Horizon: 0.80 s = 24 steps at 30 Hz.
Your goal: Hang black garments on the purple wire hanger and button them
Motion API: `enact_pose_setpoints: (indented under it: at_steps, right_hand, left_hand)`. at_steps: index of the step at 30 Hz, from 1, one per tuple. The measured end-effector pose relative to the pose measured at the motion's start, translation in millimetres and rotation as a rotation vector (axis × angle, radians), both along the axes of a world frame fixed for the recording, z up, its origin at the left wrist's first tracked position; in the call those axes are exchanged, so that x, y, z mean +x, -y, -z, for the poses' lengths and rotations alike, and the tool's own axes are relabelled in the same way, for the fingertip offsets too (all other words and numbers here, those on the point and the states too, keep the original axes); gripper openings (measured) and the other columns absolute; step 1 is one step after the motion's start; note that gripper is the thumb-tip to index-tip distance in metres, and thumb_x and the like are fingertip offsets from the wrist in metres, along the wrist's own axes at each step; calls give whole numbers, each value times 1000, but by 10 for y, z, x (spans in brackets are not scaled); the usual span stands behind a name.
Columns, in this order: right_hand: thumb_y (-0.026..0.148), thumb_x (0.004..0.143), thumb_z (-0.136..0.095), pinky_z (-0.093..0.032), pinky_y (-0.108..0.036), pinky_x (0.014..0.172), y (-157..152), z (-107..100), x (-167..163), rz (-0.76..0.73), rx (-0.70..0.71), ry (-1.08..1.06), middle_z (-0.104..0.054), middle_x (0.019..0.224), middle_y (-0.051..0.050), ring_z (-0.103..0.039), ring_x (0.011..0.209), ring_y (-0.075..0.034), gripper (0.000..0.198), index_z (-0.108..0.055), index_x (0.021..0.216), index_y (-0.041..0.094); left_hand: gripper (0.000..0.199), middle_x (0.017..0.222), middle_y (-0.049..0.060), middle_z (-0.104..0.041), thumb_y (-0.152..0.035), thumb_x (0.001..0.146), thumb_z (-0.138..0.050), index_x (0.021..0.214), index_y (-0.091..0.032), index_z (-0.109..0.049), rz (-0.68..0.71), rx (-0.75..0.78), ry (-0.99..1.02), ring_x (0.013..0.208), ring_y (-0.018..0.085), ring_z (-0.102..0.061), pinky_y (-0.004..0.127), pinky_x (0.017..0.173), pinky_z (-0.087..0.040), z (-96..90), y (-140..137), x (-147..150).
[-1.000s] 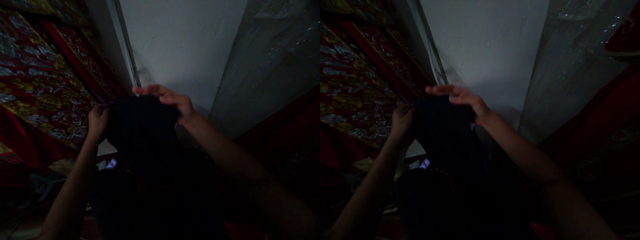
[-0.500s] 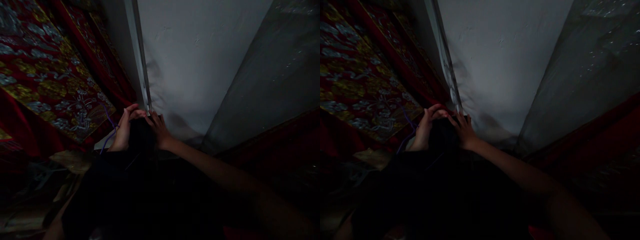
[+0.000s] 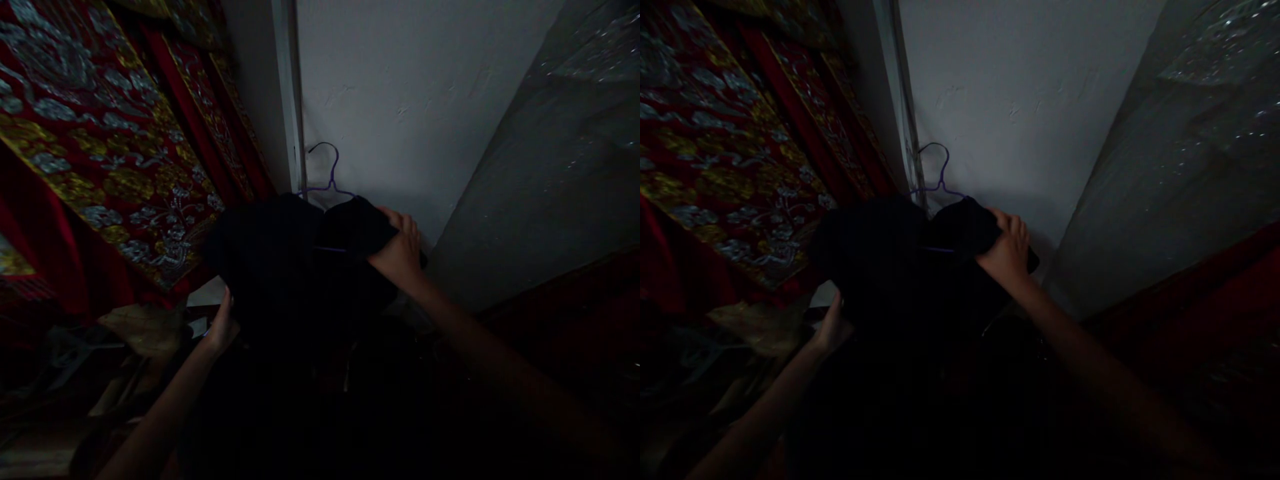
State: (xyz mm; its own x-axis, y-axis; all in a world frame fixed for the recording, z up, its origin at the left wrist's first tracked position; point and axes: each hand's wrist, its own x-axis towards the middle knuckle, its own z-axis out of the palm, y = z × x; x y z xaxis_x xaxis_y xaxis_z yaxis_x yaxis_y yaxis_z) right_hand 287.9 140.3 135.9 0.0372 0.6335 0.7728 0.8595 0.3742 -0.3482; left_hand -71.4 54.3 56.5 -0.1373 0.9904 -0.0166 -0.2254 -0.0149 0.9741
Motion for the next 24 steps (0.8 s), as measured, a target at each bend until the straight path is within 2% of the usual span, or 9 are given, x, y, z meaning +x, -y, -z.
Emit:
enact_pose_setpoints:
  at_steps: [3, 6, 9, 12, 15, 17, 19, 21, 24]
  right_hand:
    - [34, 68, -78, -44, -55, 99, -93, -291, -65, -1, -4, 39, -55, 127, -18, -52, 119, -40, 80, -50, 141, 19]
    - [32, 68, -79, -43, -56, 101, -29, -463, -195, -68, 14, 83, -54, 129, -18, -52, 120, -40, 84, -47, 145, 21]
    - [28, 66, -79, -42, -57, 105, 173, -450, -267, -147, 15, 75, -54, 134, -16, -52, 124, -39, 89, -45, 148, 23]
    - [28, 71, -75, -39, -58, 110, 478, -152, -344, -237, 46, -94, -54, 141, -14, -49, 132, -37, 80, -48, 146, 24]
    - [38, 81, -67, -42, -53, 110, 837, 470, -583, -287, 37, -617, -61, 136, -13, -54, 130, -31, 55, -57, 133, 22]
    - [46, 85, -63, -50, -45, 98, 1022, 942, -834, -262, -194, -1030, -69, 116, -11, -65, 112, -28, 36, -66, 111, 21]
    - [59, 82, -63, -53, -39, 80, 1120, 1285, -1084, -400, -581, -1207, -70, 93, -9, -67, 87, -25, 41, -67, 90, 18]
    - [70, 81, -60, -49, -34, 70, 1145, 1404, -1245, -535, -763, -1254, -66, 80, -6, -63, 73, -21, 52, -65, 83, 19]
    - [72, 87, -55, -45, -31, 67, 1120, 1244, -1251, -587, -702, -1198, -58, 72, -1, -56, 68, -17, 52, -58, 75, 21]
  left_hand:
    - [89, 135, 18, -67, -88, 76, -55, 128, -16, -65, 9, -54, 62, 141, 33, -52, 46, 119, -39, 119, 58, 15]
    - [76, 147, 14, -59, -65, 75, -78, 134, -20, -60, -187, -86, 26, 143, 32, -49, 46, 121, -38, 165, 84, 145]
    - [65, 147, 12, -60, -43, 76, -86, 132, -20, -60, -402, -1, -48, 140, 30, -53, 44, 120, -40, 180, 164, 337]
    - [52, 138, 12, -65, -39, 82, -82, 126, -19, -63, -530, 75, -40, 135, 29, -58, 43, 118, -43, 180, 306, 568]
    - [48, 135, 12, -68, -35, 86, -79, 128, -18, -62, -540, -66, 115, 128, 28, -63, 44, 115, -47, 145, 469, 820]
    - [49, 138, 12, -66, -30, 89, -76, 133, -20, -58, -499, -188, 234, 127, 27, -64, 43, 112, -50, 104, 570, 971]
    - [49, 140, 12, -65, -25, 91, -73, 137, -21, -56, -425, -264, 290, 127, 25, -64, 41, 111, -51, 65, 665, 1081]
    - [49, 138, 12, -66, -22, 92, -71, 138, -21, -56, -342, -287, 300, 128, 24, -64, 40, 111, -52, 38, 755, 1136]
    - [45, 130, 12, -71, -22, 90, -73, 133, -21, -60, -267, -341, 336, 125, 26, -66, 42, 109, -53, 29, 877, 1129]
